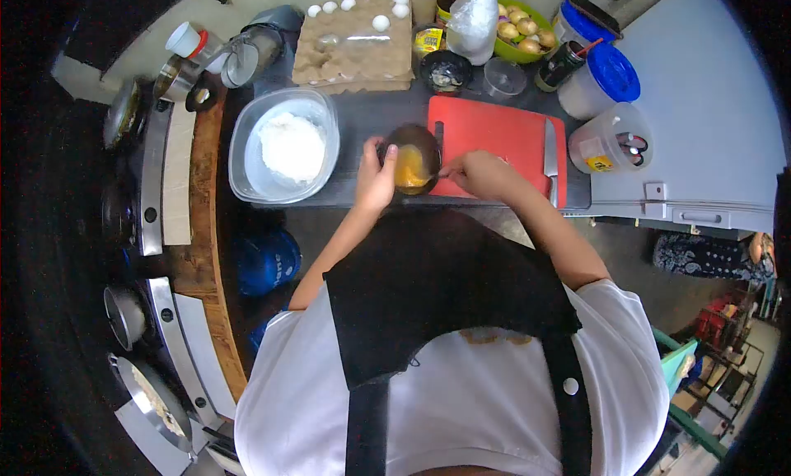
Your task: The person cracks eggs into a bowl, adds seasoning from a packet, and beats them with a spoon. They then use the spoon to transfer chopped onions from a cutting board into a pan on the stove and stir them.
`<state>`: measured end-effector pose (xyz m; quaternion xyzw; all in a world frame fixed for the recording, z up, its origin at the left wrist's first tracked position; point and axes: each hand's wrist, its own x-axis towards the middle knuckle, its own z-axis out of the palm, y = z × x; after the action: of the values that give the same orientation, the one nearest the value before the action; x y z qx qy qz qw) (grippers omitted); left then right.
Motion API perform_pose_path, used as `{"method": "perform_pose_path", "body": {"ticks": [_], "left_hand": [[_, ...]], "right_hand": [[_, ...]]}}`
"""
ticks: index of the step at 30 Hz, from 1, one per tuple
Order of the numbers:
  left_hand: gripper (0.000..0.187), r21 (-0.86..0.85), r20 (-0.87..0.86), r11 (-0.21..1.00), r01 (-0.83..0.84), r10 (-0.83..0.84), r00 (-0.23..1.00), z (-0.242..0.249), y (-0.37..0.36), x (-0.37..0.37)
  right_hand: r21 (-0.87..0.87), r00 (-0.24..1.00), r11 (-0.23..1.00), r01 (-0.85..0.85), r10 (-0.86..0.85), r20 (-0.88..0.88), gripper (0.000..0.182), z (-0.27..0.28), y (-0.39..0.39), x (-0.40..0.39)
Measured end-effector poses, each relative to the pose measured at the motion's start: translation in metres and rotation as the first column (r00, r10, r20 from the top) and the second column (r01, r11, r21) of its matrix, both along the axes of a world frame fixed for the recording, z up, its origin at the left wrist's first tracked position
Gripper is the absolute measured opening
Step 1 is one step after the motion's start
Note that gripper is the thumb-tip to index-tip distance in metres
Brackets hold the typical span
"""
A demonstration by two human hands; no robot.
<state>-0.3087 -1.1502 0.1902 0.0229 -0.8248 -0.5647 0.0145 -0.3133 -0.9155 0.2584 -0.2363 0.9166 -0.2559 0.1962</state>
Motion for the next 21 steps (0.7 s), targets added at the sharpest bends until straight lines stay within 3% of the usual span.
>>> {"method": "perform_pose_path", "body": {"ticks": [3,4,6,7,9,10,12,13,15,16,18,19,21], "left_hand": [[0.046,0.008,0.008,0.999,0.035,-0.036,0.999,0.003,-0.018,-0.006],[0.046,0.025,-0.010,0.999,0.042,-0.042,0.999,0.000,-0.022,-0.006],[0.046,0.002,0.010,0.997,0.074,-0.074,0.997,0.007,-0.030,-0.008],[0.047,-0.025,0.026,0.995,0.095,-0.094,0.995,0.011,-0.035,-0.008],[0.047,-0.015,0.018,0.995,0.095,-0.095,0.995,0.012,-0.043,-0.007],[0.047,-0.008,0.002,0.995,0.096,-0.096,0.995,0.012,-0.048,-0.007],[0.047,-0.007,0.009,0.993,0.118,-0.118,0.993,0.016,-0.055,-0.010],[0.048,-0.007,0.007,0.990,0.139,-0.139,0.990,0.018,-0.058,-0.014],[0.046,-0.002,-0.001,0.989,0.150,-0.150,0.989,0.012,-0.065,-0.020],[0.045,0.030,-0.013,0.987,0.158,-0.158,0.987,0.015,-0.067,-0.020],[0.044,0.062,-0.026,0.983,0.173,-0.172,0.985,0.021,-0.072,-0.018],[0.044,0.067,-0.004,0.982,0.174,-0.174,0.985,0.025,-0.074,-0.017],[0.043,0.078,0.024,0.982,0.170,-0.173,0.985,0.023,-0.082,-0.021]], "right_hand": [[-0.131,0.990,0.982,0.139,-0.143,-0.018,0.022,0.041,-0.023,0.008],[-0.127,0.988,0.981,0.149,-0.152,-0.012,0.022,0.032,-0.025,0.007],[0.073,1.000,0.997,0.018,-0.017,-0.019,0.021,0.005,-0.027,0.000],[0.074,1.000,0.997,0.023,-0.022,-0.016,0.021,0.005,-0.030,0.000],[-0.185,0.998,0.982,0.033,-0.043,-0.053,0.021,0.008,-0.039,0.003],[-0.185,0.998,0.982,0.035,-0.044,-0.046,0.021,0.010,-0.045,0.002],[0.107,0.998,0.993,0.044,-0.038,-0.053,0.021,0.019,-0.054,-0.003],[0.109,0.997,0.993,0.049,-0.043,-0.058,0.021,0.029,-0.059,-0.002],[-0.128,0.995,0.986,0.104,-0.104,0.006,0.023,0.045,-0.071,0.004],[-0.123,0.994,0.986,0.111,-0.110,0.011,0.023,0.044,-0.074,0.004],[0.314,0.986,0.936,0.158,-0.164,-0.009,0.025,0.040,-0.079,0.001],[0.314,0.986,0.935,0.164,-0.168,-0.014,0.025,0.036,-0.081,0.003],[0.138,0.987,0.979,0.151,-0.141,-0.080,0.025,0.024,-0.083,0.009]]}}
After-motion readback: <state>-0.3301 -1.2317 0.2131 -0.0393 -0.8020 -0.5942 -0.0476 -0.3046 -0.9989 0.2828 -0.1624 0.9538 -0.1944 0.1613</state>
